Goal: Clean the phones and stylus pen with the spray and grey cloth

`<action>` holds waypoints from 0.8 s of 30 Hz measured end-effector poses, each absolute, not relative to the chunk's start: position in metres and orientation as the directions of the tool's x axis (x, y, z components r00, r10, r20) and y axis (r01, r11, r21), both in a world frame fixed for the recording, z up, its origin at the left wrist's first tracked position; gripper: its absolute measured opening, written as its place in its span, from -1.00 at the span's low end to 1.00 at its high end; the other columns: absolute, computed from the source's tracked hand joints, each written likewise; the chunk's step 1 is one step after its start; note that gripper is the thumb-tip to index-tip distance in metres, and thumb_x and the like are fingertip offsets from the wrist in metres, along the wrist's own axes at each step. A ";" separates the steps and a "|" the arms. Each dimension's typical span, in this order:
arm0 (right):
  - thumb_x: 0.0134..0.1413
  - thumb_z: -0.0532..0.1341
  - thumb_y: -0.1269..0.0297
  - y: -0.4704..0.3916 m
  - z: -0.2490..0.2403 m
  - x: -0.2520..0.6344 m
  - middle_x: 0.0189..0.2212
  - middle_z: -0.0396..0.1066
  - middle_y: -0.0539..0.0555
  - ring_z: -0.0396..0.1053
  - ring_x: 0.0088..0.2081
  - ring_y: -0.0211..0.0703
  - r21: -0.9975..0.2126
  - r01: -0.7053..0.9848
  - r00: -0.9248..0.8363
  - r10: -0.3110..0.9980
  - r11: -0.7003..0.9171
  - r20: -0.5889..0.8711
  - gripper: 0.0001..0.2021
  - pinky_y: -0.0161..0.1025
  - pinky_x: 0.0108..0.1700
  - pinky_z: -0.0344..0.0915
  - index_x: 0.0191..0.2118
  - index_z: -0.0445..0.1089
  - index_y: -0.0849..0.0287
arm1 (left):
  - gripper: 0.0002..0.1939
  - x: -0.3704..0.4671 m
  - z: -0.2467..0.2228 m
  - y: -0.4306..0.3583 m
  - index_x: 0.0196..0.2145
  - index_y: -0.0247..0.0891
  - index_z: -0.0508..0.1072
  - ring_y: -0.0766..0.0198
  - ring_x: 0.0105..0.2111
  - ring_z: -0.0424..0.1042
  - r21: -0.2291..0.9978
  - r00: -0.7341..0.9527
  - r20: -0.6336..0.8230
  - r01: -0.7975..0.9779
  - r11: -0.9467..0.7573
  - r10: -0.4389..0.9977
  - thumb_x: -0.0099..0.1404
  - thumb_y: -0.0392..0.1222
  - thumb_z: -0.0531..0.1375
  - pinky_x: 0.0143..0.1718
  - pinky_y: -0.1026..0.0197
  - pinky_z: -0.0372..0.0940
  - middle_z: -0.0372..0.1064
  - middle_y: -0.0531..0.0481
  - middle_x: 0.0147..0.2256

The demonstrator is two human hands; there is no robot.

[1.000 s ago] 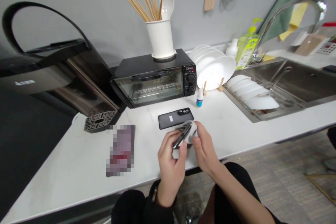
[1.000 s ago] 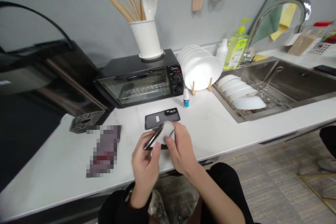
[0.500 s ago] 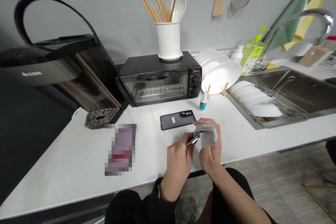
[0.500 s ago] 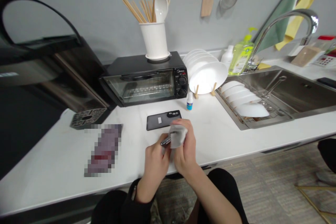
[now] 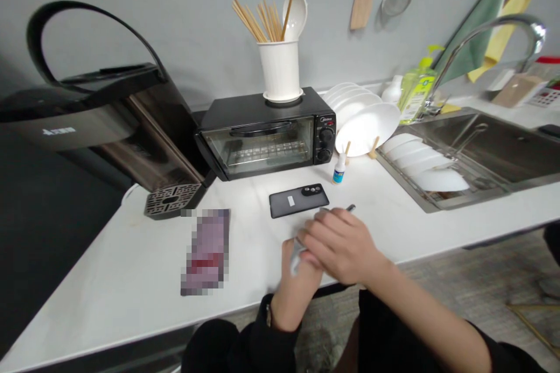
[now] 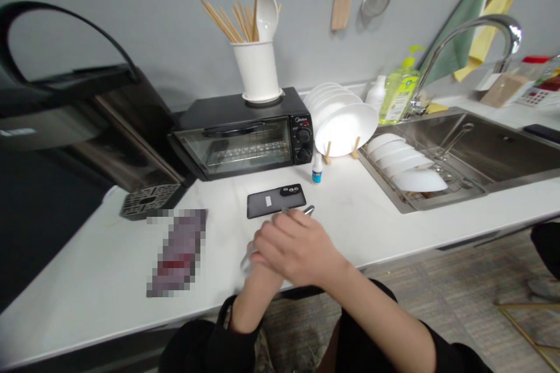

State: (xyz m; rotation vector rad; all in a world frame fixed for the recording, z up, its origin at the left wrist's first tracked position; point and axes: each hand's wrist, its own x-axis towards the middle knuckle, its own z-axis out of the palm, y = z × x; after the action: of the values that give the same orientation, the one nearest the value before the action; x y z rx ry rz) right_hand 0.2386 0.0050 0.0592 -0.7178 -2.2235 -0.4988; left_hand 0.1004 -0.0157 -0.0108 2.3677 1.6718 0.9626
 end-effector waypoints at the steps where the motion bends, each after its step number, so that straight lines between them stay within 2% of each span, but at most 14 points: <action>1: 0.56 -0.06 0.23 0.006 0.058 0.240 -0.40 0.42 0.08 0.23 -0.33 -0.06 0.074 0.693 -0.492 0.395 0.717 0.776 -0.60 -0.10 -0.25 0.09 -0.29 0.42 0.13 | -0.81 0.099 -0.010 -0.014 -0.31 -0.22 0.55 0.10 -0.42 0.55 0.423 0.202 0.437 0.814 -0.398 0.877 0.38 -0.39 0.16 -0.34 0.16 0.36 0.54 -0.07 -0.46; 3: 0.56 -0.12 0.25 0.007 0.058 0.242 -0.44 0.39 0.10 0.20 -0.36 -0.04 -0.083 0.794 -0.290 0.497 0.602 0.818 -0.57 -0.09 -0.27 0.09 -0.30 0.40 0.14 | -0.83 0.097 -0.009 -0.011 -0.24 -0.22 0.56 0.15 -0.42 0.56 0.450 0.204 0.431 0.796 -0.406 0.879 0.39 -0.37 0.16 -0.36 0.21 0.36 0.57 -0.05 -0.42; 4: 0.56 -0.12 0.27 0.007 0.057 0.243 -0.41 0.42 0.11 0.24 -0.33 -0.03 -0.113 0.799 -0.258 0.506 0.591 0.823 -0.58 -0.08 -0.24 0.12 -0.27 0.41 0.15 | -0.83 0.096 -0.008 -0.009 -0.24 -0.22 0.56 0.17 -0.43 0.56 0.457 0.215 0.431 0.786 -0.417 0.877 0.38 -0.38 0.16 -0.37 0.22 0.36 0.57 -0.05 -0.42; 5: 0.55 -0.10 0.29 0.007 0.057 0.243 -0.34 0.47 0.14 0.28 -0.28 -0.03 -0.082 0.774 -0.303 0.482 0.628 0.822 -0.61 -0.08 -0.18 0.17 -0.22 0.42 0.16 | -0.82 0.095 -0.008 -0.008 -0.25 -0.23 0.56 0.16 -0.43 0.56 0.460 0.224 0.429 0.780 -0.425 0.875 0.37 -0.39 0.16 -0.37 0.22 0.36 0.57 -0.06 -0.43; 8: 0.55 -0.05 0.28 0.006 0.057 0.245 -0.19 0.54 0.12 0.34 -0.18 -0.04 0.120 0.649 -0.541 0.345 0.752 0.767 -0.68 -0.08 -0.07 0.22 -0.03 0.45 0.18 | -0.80 0.094 -0.008 -0.007 -0.32 -0.26 0.55 0.12 -0.44 0.56 0.448 0.243 0.431 0.779 -0.439 0.869 0.35 -0.41 0.14 -0.38 0.19 0.35 0.53 -0.10 -0.49; 9: 0.55 -0.05 0.28 0.007 0.057 0.246 -0.24 0.52 0.11 0.32 -0.23 -0.05 0.118 0.662 -0.534 0.357 0.740 0.766 -0.68 -0.09 -0.12 0.21 -0.04 0.45 0.17 | -0.81 0.094 -0.007 -0.007 -0.29 -0.27 0.56 0.11 -0.43 0.56 0.452 0.238 0.429 0.779 -0.435 0.871 0.37 -0.40 0.14 -0.38 0.19 0.35 0.54 -0.10 -0.48; 10: 0.55 -0.07 0.28 0.008 0.057 0.247 -0.32 0.49 0.09 0.29 -0.30 -0.06 0.066 0.709 -0.470 0.402 0.702 0.786 -0.66 -0.10 -0.20 0.18 -0.09 0.45 0.17 | -0.81 0.094 -0.006 -0.007 -0.24 -0.27 0.56 0.12 -0.43 0.57 0.460 0.229 0.430 0.777 -0.430 0.873 0.40 -0.37 0.14 -0.39 0.20 0.35 0.56 -0.10 -0.45; 13: 0.54 -0.11 0.30 0.010 0.054 0.248 -0.42 0.41 0.09 0.23 -0.37 -0.05 -0.141 0.787 -0.235 0.502 0.601 0.832 -0.62 -0.10 -0.28 0.12 -0.20 0.43 0.16 | -0.83 0.094 -0.003 -0.005 -0.22 -0.23 0.56 0.18 -0.47 0.56 0.482 0.219 0.437 0.762 -0.433 0.872 0.41 -0.33 0.15 -0.43 0.24 0.30 0.58 -0.05 -0.44; 14: 0.54 -0.11 0.30 0.010 0.053 0.247 -0.38 0.43 0.11 0.26 -0.33 -0.05 -0.135 0.771 -0.248 0.489 0.623 0.836 -0.62 -0.09 -0.24 0.15 -0.17 0.44 0.18 | -0.83 0.093 -0.003 -0.005 -0.29 -0.22 0.55 0.18 -0.50 0.55 0.481 0.222 0.439 0.760 -0.437 0.870 0.39 -0.34 0.16 -0.45 0.23 0.29 0.56 -0.04 -0.47; 16: 0.55 -0.08 0.26 0.010 0.053 0.246 -0.31 0.48 0.11 0.31 -0.26 -0.04 -0.016 0.710 -0.391 0.412 0.704 0.823 -0.65 -0.08 -0.14 0.19 -0.06 0.45 0.19 | -0.79 0.093 -0.003 -0.005 -0.41 -0.21 0.52 0.16 -0.52 0.52 0.470 0.233 0.444 0.762 -0.446 0.865 0.36 -0.36 0.16 -0.47 0.21 0.28 0.51 -0.04 -0.55; 18: 0.55 -0.07 0.25 0.011 0.054 0.248 -0.35 0.46 0.09 0.29 -0.29 -0.05 0.044 0.709 -0.447 0.400 0.704 0.800 -0.66 -0.10 -0.16 0.18 -0.09 0.45 0.18 | -0.81 0.092 -0.003 -0.005 -0.38 -0.21 0.53 0.13 -0.49 0.53 0.471 0.225 0.445 0.765 -0.440 0.867 0.37 -0.33 0.16 -0.44 0.20 0.31 0.53 -0.06 -0.53; 20: 0.55 -0.09 0.27 0.013 0.056 0.251 -0.44 0.38 0.06 0.21 -0.38 -0.06 -0.034 0.786 -0.341 0.477 0.618 0.810 -0.63 -0.12 -0.26 0.11 -0.23 0.42 0.15 | -0.84 0.092 -0.003 -0.004 -0.26 -0.22 0.56 0.14 -0.45 0.56 0.488 0.201 0.443 0.764 -0.423 0.874 0.42 -0.29 0.16 -0.39 0.21 0.34 0.57 -0.06 -0.45; 22: 0.55 -0.11 0.29 0.012 0.056 0.250 -0.43 0.38 0.09 0.22 -0.36 -0.05 -0.130 0.815 -0.239 0.532 0.565 0.812 -0.60 -0.12 -0.25 0.12 -0.27 0.40 0.14 | -0.84 0.093 -0.004 -0.003 -0.26 -0.22 0.55 0.16 -0.45 0.56 0.489 0.211 0.441 0.758 -0.431 0.872 0.42 -0.31 0.16 -0.37 0.21 0.35 0.57 -0.06 -0.44; 24: 0.54 -0.07 0.27 0.008 0.056 0.245 -0.34 0.44 0.11 0.27 -0.27 -0.04 -0.058 0.757 -0.348 0.476 0.651 0.808 -0.63 -0.10 -0.15 0.17 -0.22 0.43 0.16 | -0.81 0.094 -0.006 -0.003 -0.38 -0.23 0.53 0.16 -0.48 0.53 0.473 0.244 0.437 0.756 -0.452 0.866 0.38 -0.35 0.17 -0.39 0.20 0.34 0.53 -0.05 -0.49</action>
State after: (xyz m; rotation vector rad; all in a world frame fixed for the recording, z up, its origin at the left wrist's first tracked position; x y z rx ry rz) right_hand 0.2452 0.0085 0.0564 -0.9600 -2.0122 -0.4151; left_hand 0.0944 -0.0034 -0.0060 2.3431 1.5440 0.9942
